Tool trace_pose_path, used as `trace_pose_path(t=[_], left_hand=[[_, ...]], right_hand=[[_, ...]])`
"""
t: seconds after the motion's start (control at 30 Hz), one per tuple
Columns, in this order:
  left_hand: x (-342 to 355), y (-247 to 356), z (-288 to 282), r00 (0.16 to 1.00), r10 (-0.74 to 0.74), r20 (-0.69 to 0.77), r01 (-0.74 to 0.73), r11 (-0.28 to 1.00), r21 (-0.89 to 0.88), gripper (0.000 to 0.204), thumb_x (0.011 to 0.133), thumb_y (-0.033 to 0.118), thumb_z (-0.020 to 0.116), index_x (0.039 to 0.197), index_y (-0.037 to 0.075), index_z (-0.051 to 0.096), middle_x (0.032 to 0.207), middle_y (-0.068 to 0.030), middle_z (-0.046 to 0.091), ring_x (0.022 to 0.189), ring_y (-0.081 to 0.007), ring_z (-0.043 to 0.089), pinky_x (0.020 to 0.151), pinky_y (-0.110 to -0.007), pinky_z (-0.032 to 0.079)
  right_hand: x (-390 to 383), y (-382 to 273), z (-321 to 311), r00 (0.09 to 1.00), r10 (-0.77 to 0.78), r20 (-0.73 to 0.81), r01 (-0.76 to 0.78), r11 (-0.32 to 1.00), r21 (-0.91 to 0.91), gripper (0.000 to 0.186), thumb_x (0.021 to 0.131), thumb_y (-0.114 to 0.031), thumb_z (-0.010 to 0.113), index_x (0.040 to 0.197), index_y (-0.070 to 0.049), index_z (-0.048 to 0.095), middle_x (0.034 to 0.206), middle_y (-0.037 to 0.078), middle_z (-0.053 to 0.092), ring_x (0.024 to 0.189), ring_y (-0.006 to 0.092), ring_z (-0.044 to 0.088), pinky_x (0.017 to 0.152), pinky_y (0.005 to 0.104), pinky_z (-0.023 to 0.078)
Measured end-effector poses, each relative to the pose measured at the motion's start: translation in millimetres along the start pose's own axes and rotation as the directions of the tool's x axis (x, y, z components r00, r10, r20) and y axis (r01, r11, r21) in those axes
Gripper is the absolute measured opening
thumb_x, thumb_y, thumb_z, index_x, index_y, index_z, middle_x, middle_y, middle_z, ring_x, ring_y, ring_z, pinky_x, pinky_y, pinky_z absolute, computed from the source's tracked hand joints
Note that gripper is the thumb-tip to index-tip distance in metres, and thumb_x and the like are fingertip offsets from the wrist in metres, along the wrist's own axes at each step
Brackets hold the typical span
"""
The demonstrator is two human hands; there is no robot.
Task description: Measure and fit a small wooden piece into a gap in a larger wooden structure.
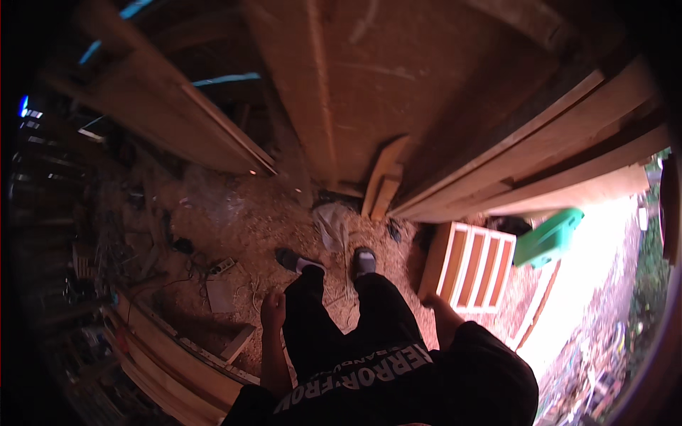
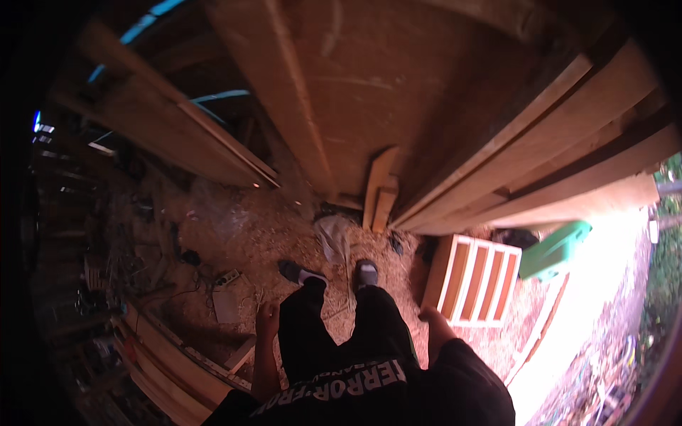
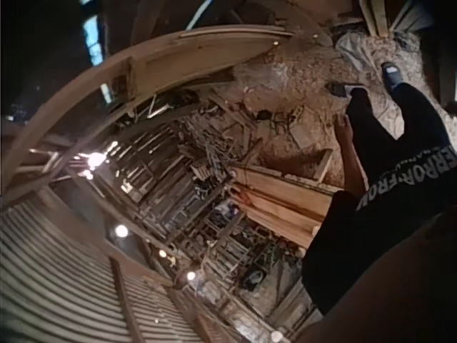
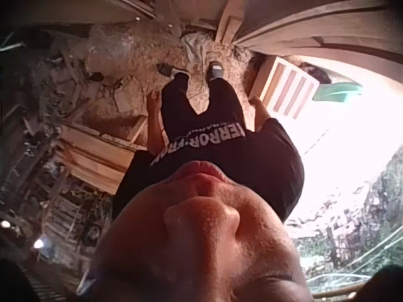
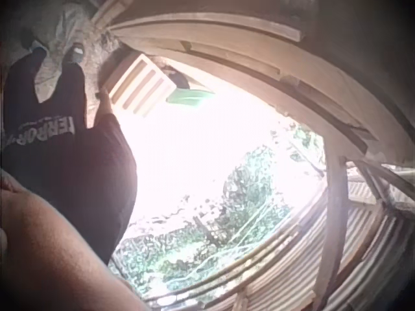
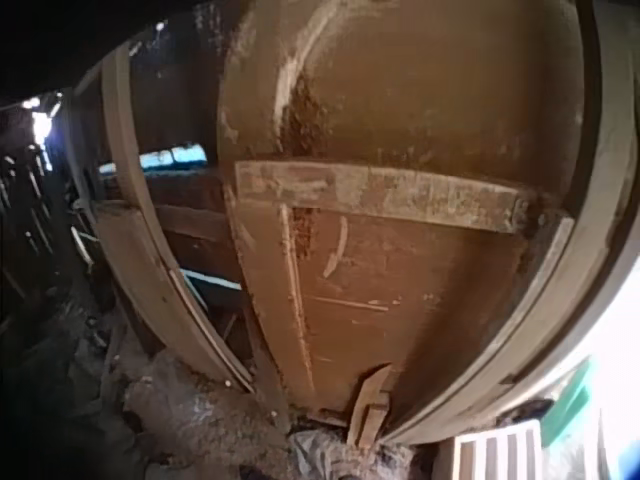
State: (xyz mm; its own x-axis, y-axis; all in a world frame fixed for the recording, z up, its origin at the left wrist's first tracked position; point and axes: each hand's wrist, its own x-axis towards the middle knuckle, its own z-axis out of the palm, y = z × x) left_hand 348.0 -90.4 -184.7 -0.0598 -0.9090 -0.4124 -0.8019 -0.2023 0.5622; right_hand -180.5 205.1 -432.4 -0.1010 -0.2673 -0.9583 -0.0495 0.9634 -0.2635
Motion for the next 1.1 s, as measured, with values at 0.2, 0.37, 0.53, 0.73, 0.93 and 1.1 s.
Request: trace_pose_path(t=[0.2,0.37,0.53,0.73,0.93,1.1], left_hand=[[-120.1,-157.1,19.3,0.972,-0.19,-0.141,0.219,0.948,0.23,0.04,0.096,0.038,0.054,0.098,0.002,0.071,0.096,-0.0228,0.072,0.093,-0.045,0.068,0.079,-0.055,0.052],[-240.8,-200.9,76.4,0.674,-0.733,0.093,0.733,0.679,0.031,0.049,0.092,0.048,0.057,0.084,0.003,0.075,0.082,-0.0214,0.072,0.082,-0.0395,0.072,0.076,-0.051,0.054],[-310.5,-187.0,108.4,0.641,-0.75,0.16,0.765,0.642,-0.055,0.036,0.089,0.038,0.067,0.084,0.003,0.076,0.077,-0.0202,0.073,0.076,-0.0334,0.073,0.068,-0.047,0.056],[-252.2,-135.4,61.7,0.475,-0.85,-0.227,0.829,0.519,-0.208,0.076,0.082,0.071,0.06,0.093,-0.003,0.074,0.09,-0.0274,0.072,0.099,-0.0419,0.071,0.085,-0.051,0.057],[-145.4,-162.4,-29.4,0.533,-0.845,-0.04,0.74,0.488,-0.464,0.057,0.083,0.052,0.064,0.106,0.001,0.075,0.109,-0.0268,0.072,0.111,-0.0397,0.068,0.096,-0.049,0.053],[-97.6,-209.4,-56.8,0.666,-0.734,-0.134,0.548,0.604,-0.579,0.047,0.085,0.046,0.063,0.09,0.001,0.075,0.093,-0.0232,0.074,0.091,-0.0371,0.072,0.084,-0.047,0.056]], right_hand=[[-27.8,-62.4,-30.0,0.978,-0.181,-0.107,0.145,0.948,-0.283,0.02,0.092,-0.023,0.062,0.092,-0.006,0.074,0.083,0.01,0.069,0.073,0.0243,0.067,0.067,0.0385,0.054],[-54.4,-196.8,-21.7,0.95,-0.312,-0.017,0.275,0.861,-0.427,0.019,0.096,-0.024,0.06,0.097,-0.011,0.073,0.084,0.01,0.07,0.07,0.0268,0.069,0.059,0.0419,0.055],[-68.0,-313.3,11.5,0.932,-0.359,-0.045,0.293,0.823,-0.486,0.025,0.097,-0.025,0.054,0.093,-0.008,0.071,0.083,0.011,0.069,0.068,0.027,0.066,0.062,0.0448,0.054],[-72.7,-417.3,70.9,0.539,-0.571,0.62,0.597,-0.26,-0.759,0.014,0.087,-0.017,0.061,0.097,-0.007,0.066,0.08,0.011,0.062,0.071,0.0353,0.06,0.063,0.0454,0.049],[-121.8,-488.2,137.4,0.774,-0.417,0.476,0.614,0.314,-0.724,0.022,0.086,-0.024,0.062,0.097,-0.006,0.069,0.092,0.016,0.068,0.091,0.0374,0.066,0.082,0.0474,0.054],[-129.2,-537.7,182.0,0.807,-0.378,0.453,0.57,0.303,-0.764,0.023,0.088,-0.026,0.061,0.097,-0.007,0.07,0.095,0.016,0.069,0.092,0.0366,0.067,0.083,0.0469,0.055]])
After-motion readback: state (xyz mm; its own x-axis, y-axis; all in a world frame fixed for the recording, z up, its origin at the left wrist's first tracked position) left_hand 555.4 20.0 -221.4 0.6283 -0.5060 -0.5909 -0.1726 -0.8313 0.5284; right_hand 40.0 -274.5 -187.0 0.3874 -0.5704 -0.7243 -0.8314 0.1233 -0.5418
